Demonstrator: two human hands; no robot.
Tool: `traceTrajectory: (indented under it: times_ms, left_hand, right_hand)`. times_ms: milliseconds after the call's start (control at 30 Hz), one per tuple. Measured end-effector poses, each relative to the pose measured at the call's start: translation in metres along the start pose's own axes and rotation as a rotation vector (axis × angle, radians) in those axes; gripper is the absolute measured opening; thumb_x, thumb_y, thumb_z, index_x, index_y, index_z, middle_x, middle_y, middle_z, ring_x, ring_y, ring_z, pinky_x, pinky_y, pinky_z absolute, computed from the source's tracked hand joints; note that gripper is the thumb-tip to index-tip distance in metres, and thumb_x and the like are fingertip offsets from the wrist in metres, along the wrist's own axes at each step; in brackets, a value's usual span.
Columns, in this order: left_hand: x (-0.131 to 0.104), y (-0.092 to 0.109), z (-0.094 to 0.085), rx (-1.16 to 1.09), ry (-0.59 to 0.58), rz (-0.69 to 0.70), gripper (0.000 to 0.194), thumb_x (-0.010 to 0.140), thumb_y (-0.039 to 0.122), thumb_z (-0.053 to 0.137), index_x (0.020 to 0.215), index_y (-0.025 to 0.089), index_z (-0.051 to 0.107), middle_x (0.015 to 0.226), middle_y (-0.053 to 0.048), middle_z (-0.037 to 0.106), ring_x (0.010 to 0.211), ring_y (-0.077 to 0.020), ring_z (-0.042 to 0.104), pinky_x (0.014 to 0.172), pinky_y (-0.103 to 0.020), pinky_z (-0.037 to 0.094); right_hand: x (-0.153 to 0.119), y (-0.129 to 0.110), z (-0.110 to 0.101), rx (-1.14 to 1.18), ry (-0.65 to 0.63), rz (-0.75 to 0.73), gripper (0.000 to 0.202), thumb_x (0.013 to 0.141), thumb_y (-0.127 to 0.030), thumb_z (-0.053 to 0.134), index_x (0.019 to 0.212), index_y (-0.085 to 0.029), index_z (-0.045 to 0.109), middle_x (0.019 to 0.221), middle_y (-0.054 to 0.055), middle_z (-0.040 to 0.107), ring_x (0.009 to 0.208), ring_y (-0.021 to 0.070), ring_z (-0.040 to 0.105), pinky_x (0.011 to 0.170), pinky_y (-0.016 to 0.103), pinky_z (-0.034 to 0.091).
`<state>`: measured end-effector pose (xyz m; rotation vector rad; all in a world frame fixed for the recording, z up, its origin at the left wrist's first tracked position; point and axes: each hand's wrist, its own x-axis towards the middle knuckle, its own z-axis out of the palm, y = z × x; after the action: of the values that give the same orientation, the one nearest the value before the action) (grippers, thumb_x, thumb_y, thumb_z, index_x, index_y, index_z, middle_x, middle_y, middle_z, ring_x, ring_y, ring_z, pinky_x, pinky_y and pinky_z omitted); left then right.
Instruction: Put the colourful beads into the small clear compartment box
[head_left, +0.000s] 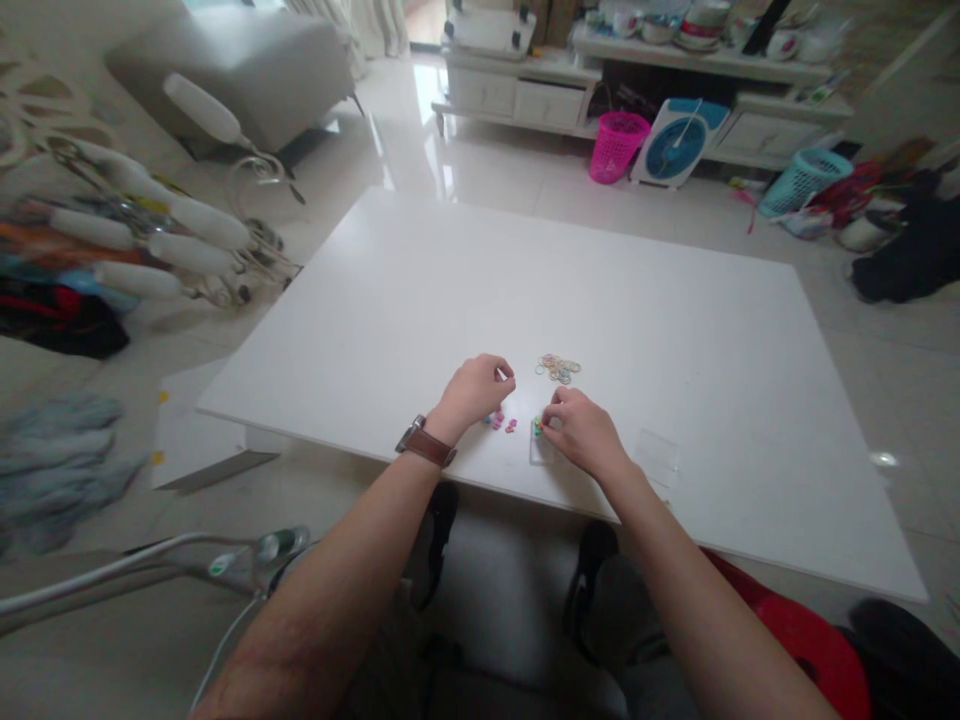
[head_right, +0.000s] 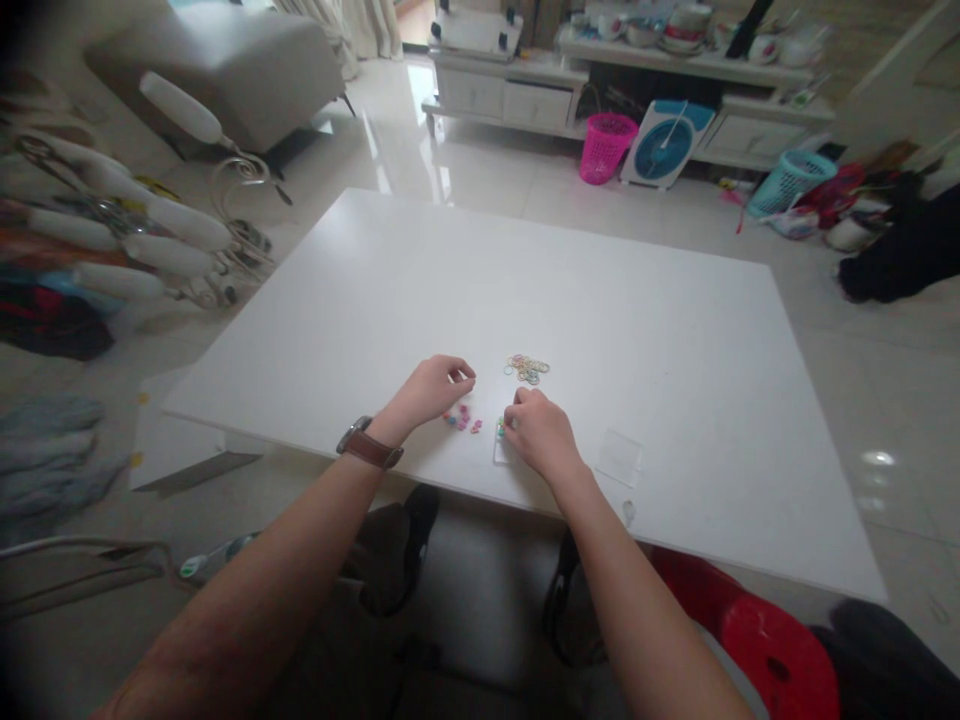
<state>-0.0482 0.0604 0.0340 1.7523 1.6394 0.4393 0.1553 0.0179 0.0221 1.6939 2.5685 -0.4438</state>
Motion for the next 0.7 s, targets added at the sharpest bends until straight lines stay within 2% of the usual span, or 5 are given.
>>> traceTrajectory:
  times_ms: [300, 700]
  left_hand:
    - [-0.0006, 0.0004, -0.0031, 0.008, 0.036, -0.017, 0.019, 0.084, 0.025, 0.060, 0.091, 0.019, 0.077, 0.088, -0.005, 0.077, 0.079, -0.0178, 0.069, 0.074, -0.027, 0.050]
    - [-0.0006, 0.0015, -0.0047, 0.003, -0.002, -0.021, 0.020, 0.085, 0.024, 0.060, 0.093, 0.018, 0.077, 0.090, -0.006, 0.076, 0.078, -0.0173, 0.068, 0.074, -0.027, 0.050]
  right_hand:
    - [0.0016, -0.0046, -0.0004, -0.056, -0.041, 0.004, 0.019, 0.093, -0.022, 0.061, 0.082, -0.021, 0.076, 0.097, 0.006, 0.065, 0.095, 0.0188, 0.059, 0.070, 0.028, 0.038]
    - [0.0018, -0.0103, -0.0026, -0.158, -0.076, -0.005, 0.023, 0.095, -0.019, 0.056, 0.083, -0.019, 0.076, 0.096, 0.010, 0.066, 0.095, 0.0227, 0.058, 0.075, 0.032, 0.043]
